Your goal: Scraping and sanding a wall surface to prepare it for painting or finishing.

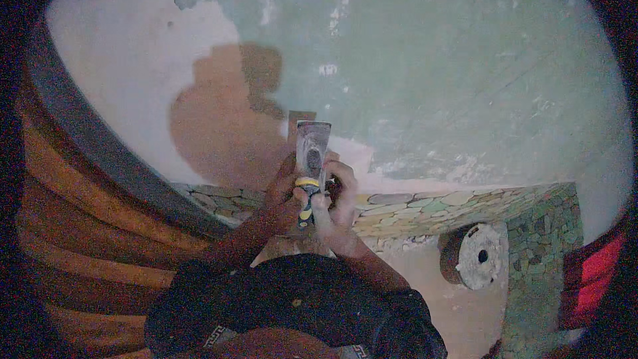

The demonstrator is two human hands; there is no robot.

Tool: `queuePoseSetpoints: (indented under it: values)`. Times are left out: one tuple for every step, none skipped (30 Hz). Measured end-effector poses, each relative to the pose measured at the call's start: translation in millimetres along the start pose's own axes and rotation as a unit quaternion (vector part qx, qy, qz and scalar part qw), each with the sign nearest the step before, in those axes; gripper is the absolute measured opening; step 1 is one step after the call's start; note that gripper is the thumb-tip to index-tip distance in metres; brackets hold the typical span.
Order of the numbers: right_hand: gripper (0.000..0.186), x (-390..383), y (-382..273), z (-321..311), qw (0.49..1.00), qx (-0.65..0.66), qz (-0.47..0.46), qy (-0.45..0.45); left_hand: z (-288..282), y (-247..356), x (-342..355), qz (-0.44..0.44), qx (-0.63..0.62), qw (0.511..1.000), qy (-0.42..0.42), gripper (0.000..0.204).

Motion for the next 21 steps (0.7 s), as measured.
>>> queuePoseSetpoints:
  values:
    - [0.048, 1.8, -1.8, 4.7, 0.999, -0.029, 0.0, -0.027, -1.4, 6.9, 2.2, 0.025, 0.025, 0.999, 0.006, 0.046]
    - [0.049, 7.2, 0.5, 4.0, 0.999, -0.04, 0.014, -0.027, -1.8, 2.0, 4.6, -0.014, -0.003, 1.0, 0.004, 0.047]
    - [0.046, 8.3, -1.7, 4.2, 0.999, -0.024, 0.021, -0.027, -1.0, -2.9, 5.7, -0.054, -0.031, 0.998, 0.002, 0.049]
    - [0.043, 12.5, -7.8, 5.0, 0.998, -0.046, -0.009, -0.031, 1.0, -7.2, 6.8, -0.082, -0.005, 0.997, -0.01, 0.05]
    - [0.041, 14.1, -14.7, 7.7, 0.996, -0.067, -0.039, -0.034, -3.7, 4.3, 11.2, -0.031, 0.025, 0.999, 0.013, 0.052]
    - [0.039, 16.0, -23.5, 11.9, 0.992, -0.084, -0.079, -0.043, -6.3, 17.9, 14.0, 0.033, 0.109, 0.993, 0.029, 0.054]
    - [0.036, 20.0, -22.1, 11.6, 0.995, -0.071, -0.059, -0.026, -7.8, 32.8, 16.7, 0.101, 0.193, 0.975, 0.054, 0.056]
    - [0.034, 23.2, -23.6, 12.5, 0.997, -0.055, -0.049, -0.016, -10.6, 36.8, 20.1, 0.102, 0.16, 0.979, 0.069, 0.057]
    - [0.031, 27.5, -24.6, 13.9, 0.998, -0.04, -0.038, -0.005, -14.8, 41.4, 23.8, 0.105, 0.128, 0.982, 0.093, 0.058]
    - [0.028, 31.8, -27.3, 13.9, 0.999, -0.04, -0.03, 0.009, -22.5, 48.1, 25.7, 0.118, 0.073, 0.982, 0.131, 0.059]
    - [0.025, 36.7, -32.8, 15.2, 0.999, -0.037, -0.031, 0.012, -31.8, 49.7, 27.1, 0.108, 0.086, 0.975, 0.177, 0.059]
    - [0.024, 41.5, -36.6, 15.6, 1.0, 0.019, -0.014, 0.015, -43.0, 53.2, 26.6, 0.108, 0.075, 0.963, 0.235, 0.058]
    - [0.023, 46.6, -38.4, 12.4, 0.997, 0.064, 0.018, 0.03, -50.2, 50.3, 26.6, 0.08, 0.064, 0.963, 0.248, 0.058]
    - [0.022, 51.8, -41.7, 13.5, 0.994, 0.103, 0.035, 0.028, -54.6, 46.9, 27.7, 0.052, 0.052, 0.963, 0.26, 0.057]
    - [0.023, 56.5, -49.6, 9.9, 0.995, 0.092, 0.029, 0.036, -55.4, 37.3, 28.7, -0.008, 0.042, 0.973, 0.226, 0.056]
    - [0.023, 61.5, -50.2, 11.7, 0.997, 0.058, 0.046, 0.029, -56.2, 21.6, 27.9, -0.096, 0.023, 0.972, 0.213, 0.056]
    - [0.024, 65.8, -53.3, 17.2, 0.999, 0.029, 0.046, 0.004, -56.9, 30.8, 31.1, -0.056, 0.002, 0.976, 0.212, 0.053]
    - [0.024, 70.1, -56.3, 20.9, 0.999, 0.007, 0.037, -0.006, -61.9, 34.5, 32.3, -0.044, -0.026, 0.971, 0.233, 0.051]
    - [0.026, 72.3, -57.1, 29.1, 0.999, -0.002, 0.03, -0.024, -63.6, 32.2, 34.6, -0.061, -0.057, 0.965, 0.249, 0.049]
    - [0.027, 75.2, -60.2, 33.8, 0.998, -0.062, 0.002, -0.029, -64.6, 40.6, 38.5, -0.025, -0.077, 0.962, 0.262, 0.047]
    - [0.029, 76.3, -65.1, 40.1, 0.993, -0.106, -0.041, -0.03, -63.3, 43.8, 42.7, -0.017, -0.099, 0.957, 0.271, 0.045]
Point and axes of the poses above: each hand's wrist, its own x-axis towards the middle knuckle, its own z-axis out of the palm, y = z × x, the point moved 10 cm from there along x, towards the middle knuckle, and after that the axes turned 8 degrees about y, right-handed, at the moved point
